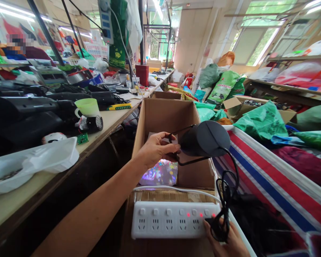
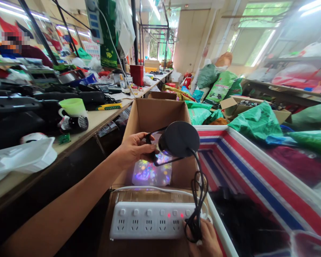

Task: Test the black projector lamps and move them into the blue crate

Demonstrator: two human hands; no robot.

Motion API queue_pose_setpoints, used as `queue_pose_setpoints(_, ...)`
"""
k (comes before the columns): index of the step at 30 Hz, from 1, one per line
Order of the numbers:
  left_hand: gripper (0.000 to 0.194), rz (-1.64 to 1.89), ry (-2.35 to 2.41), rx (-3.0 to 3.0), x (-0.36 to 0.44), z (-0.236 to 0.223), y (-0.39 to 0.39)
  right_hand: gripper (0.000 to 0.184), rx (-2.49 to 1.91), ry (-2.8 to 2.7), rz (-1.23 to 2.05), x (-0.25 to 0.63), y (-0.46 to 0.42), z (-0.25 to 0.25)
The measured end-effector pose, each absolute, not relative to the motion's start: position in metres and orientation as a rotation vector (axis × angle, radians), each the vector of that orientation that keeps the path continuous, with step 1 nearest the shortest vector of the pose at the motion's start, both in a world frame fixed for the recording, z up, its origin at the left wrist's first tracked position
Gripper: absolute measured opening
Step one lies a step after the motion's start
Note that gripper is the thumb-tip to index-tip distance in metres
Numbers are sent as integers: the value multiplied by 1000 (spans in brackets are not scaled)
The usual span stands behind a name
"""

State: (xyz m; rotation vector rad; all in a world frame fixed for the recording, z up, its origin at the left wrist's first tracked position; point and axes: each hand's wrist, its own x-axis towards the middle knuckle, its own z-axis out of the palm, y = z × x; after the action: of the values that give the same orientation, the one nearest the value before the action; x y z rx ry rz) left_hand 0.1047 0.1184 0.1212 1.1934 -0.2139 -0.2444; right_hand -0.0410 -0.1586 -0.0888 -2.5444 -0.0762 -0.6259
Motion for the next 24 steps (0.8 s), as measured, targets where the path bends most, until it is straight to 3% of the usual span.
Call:
queue_pose_setpoints(17, 45, -196, -199, 1226, 99, 127, 120, 29, -2527, -189, -620, -41, -163, -91)
queue_pose_setpoints(24, 40, -131, -139, 1346, 87, 107, 114, 27, -2409, -197, -612, -39, -167, -91)
